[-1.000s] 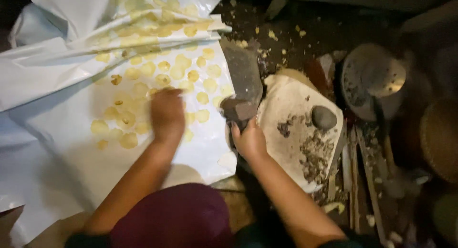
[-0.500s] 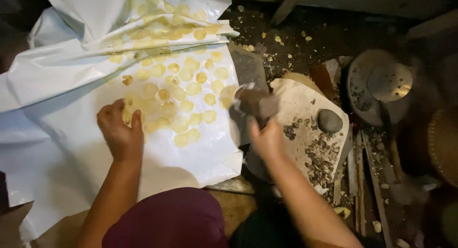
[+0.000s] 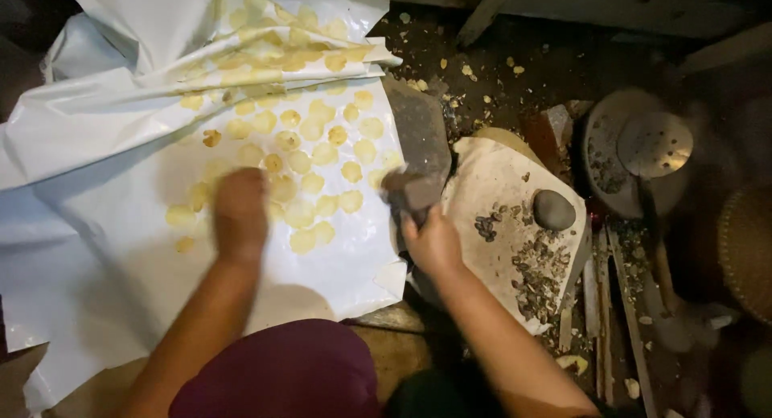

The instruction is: Flattening nuts with a mallet and grinding them on a stone slab

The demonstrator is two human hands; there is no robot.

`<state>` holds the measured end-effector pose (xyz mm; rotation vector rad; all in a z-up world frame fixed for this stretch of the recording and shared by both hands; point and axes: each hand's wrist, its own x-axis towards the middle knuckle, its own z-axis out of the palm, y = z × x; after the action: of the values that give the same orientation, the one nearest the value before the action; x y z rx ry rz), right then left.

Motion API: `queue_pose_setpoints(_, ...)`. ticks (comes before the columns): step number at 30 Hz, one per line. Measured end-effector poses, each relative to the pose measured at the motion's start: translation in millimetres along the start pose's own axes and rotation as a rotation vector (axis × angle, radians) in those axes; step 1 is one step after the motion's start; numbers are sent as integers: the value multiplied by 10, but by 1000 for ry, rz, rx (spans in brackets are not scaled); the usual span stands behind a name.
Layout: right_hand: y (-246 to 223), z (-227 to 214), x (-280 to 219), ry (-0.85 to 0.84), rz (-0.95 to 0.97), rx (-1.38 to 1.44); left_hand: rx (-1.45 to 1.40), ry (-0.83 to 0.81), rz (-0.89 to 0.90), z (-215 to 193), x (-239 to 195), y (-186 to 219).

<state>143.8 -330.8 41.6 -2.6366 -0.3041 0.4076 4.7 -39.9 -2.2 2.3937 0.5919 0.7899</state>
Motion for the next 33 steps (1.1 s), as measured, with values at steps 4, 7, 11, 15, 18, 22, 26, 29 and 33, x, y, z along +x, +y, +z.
queue_pose_setpoints(4,-47,-181,37,-56,24,6,-73,-238,228,517,-97,650)
queue_pose_setpoints(7,-265,-568,-189,20,-11,25,-48,-222,333,817,-189,853)
queue_pose_setpoints(11,-522,-1051,-383,336,-107,313,-8,-251,302,923,-102,822)
queue_pose_setpoints(15,-144,-315,-357,482,-389,257,39,-319,276,972,-111,722)
queue_pose_setpoints(18,162,330,-224,104,-186,9,3,-183,287,618,29,642)
queue_pose_setpoints(22,-42,254,-134,-124,-94,-141,195,-71,272,122,231,285)
queue_pose_setpoints(26,-265,-126,-151,-193,-38,49,543,-665,-77,-151,316,356)
queue_pose_setpoints(29,-110,-142,83,-51,15,152,522,-685,-144,-96,478,365)
queue_pose_setpoints(33,-592,-666,195,109,-63,195,573,-613,-153,139,665,300)
